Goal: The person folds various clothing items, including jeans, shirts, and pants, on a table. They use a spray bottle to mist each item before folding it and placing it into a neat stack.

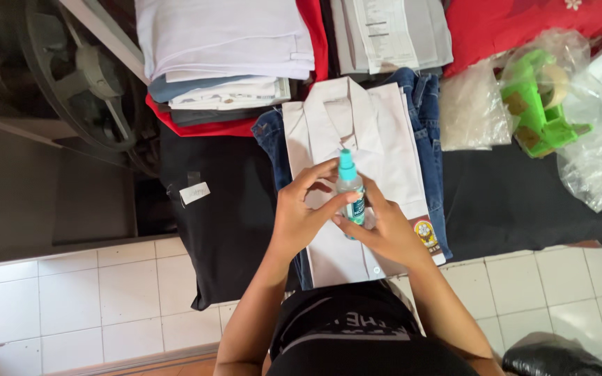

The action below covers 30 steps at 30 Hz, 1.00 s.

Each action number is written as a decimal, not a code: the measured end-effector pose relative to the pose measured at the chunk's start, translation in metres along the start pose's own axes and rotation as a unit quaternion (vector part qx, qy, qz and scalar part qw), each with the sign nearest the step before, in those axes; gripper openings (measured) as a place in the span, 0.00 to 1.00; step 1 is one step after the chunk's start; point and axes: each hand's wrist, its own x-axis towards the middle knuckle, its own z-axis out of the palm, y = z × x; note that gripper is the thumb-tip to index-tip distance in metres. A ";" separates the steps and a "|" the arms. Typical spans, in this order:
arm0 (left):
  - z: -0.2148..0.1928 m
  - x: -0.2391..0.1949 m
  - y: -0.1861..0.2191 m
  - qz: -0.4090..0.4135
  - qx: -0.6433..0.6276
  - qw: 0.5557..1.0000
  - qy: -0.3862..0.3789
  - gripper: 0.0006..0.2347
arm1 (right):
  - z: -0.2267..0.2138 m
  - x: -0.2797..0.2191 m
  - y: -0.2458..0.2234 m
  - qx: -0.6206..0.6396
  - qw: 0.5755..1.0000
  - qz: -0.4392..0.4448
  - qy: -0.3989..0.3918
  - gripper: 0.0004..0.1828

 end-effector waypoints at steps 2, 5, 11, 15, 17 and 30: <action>0.004 0.000 0.003 0.024 0.025 0.999 -0.005 0.23 | 0.002 -0.002 0.003 0.045 0.977 -0.208 0.007 0.47; 0.010 0.000 0.012 0.042 0.055 0.997 0.022 0.22 | 0.001 0.003 0.009 0.119 0.941 -0.318 0.006 0.56; 0.017 -0.002 0.022 -0.035 0.034 0.998 0.050 0.18 | 0.005 0.017 0.026 0.160 0.927 -0.335 -0.052 0.59; 0.012 -0.004 0.024 -0.019 0.042 0.997 0.056 0.17 | 0.005 0.019 0.030 0.283 0.916 -0.261 -0.110 0.52; 0.007 -0.004 0.025 0.016 0.064 0.997 0.043 0.16 | 0.003 0.019 0.027 0.310 0.911 -0.243 -0.122 0.50; 0.011 -0.003 0.026 0.042 0.135 0.987 0.073 0.11 | 0.004 0.007 0.015 0.560 0.786 -0.125 -0.231 0.51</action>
